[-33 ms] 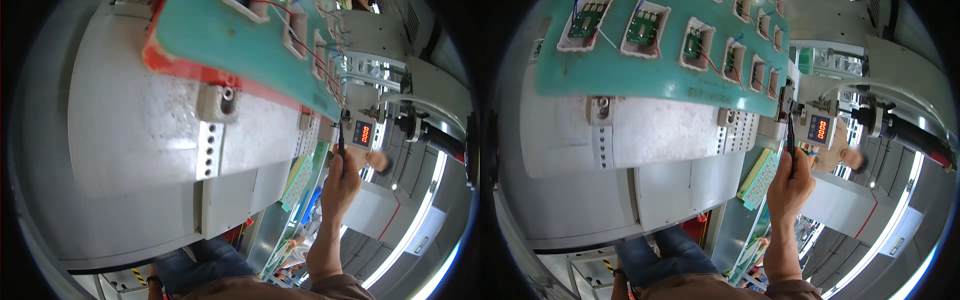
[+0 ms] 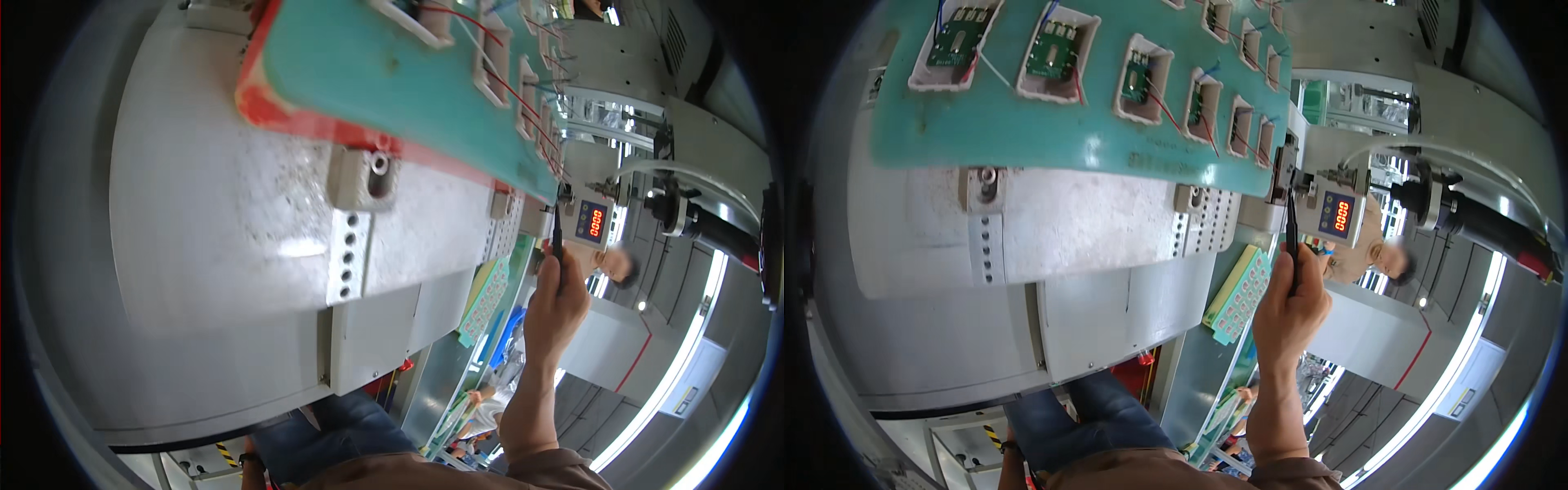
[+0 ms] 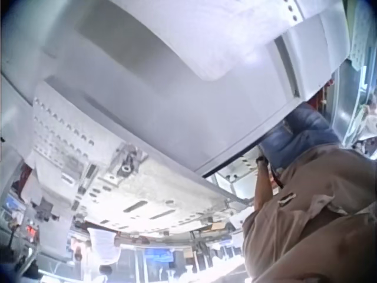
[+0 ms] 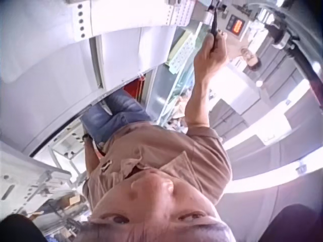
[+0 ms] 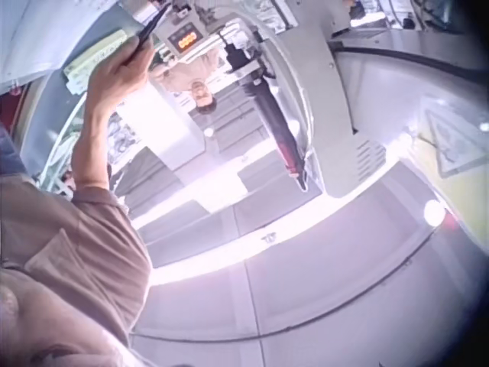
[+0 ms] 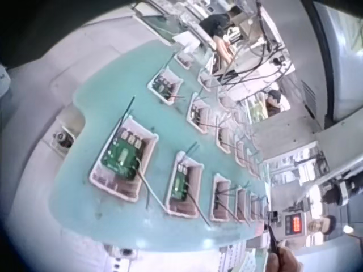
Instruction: Assembling components on a circuit board using an electric screwdriver and placing it in a fixture.
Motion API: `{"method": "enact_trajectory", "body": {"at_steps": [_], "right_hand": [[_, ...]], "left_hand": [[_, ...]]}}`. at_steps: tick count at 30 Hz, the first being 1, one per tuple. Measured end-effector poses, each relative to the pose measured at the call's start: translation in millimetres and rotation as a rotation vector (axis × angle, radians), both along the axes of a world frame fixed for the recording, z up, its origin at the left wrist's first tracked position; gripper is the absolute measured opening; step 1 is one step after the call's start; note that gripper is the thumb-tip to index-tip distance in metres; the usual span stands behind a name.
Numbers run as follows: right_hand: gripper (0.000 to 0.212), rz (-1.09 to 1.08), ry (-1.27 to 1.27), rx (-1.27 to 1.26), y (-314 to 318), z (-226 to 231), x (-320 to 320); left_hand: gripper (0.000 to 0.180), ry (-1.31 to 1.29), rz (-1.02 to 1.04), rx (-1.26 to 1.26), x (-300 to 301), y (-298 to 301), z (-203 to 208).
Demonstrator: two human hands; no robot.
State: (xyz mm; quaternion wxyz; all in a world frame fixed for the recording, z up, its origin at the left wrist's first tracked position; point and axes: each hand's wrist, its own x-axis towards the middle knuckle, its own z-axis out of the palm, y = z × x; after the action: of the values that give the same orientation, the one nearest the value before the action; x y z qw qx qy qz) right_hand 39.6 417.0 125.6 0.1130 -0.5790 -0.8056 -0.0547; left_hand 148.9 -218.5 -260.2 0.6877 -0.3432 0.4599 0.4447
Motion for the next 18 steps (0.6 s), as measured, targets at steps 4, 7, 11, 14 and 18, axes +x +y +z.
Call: {"method": "enact_trajectory", "body": {"at_steps": [4,7,11,14,18], "right_hand": [[0.014,-0.042,0.013,-0.04,-1.2,5.5,2.0],[0.013,-0.064,0.023,-0.048,0.1,3.7,2.6],[0.013,-0.112,0.002,-0.041,-3.5,-0.1,7.2],[0.013,-0.109,0.028,-0.054,-5.5,3.4,19.2],[0.016,-0.198,0.229,-0.267,-0.1,9.9,0.2]], "left_hand": [[0.028,-0.052,0.035,0.01,22.9,7.7,-15.7],[0.028,-0.082,0.057,0.006,38.1,10.7,-22.8],[0.028,-0.111,0.087,-0.012,54.8,14.0,-26.0],[0.028,-0.147,0.103,-0.033,73.2,11.4,-10.2],[0.028,-0.14,0.123,-0.05,52.7,11.6,-23.2]]}}
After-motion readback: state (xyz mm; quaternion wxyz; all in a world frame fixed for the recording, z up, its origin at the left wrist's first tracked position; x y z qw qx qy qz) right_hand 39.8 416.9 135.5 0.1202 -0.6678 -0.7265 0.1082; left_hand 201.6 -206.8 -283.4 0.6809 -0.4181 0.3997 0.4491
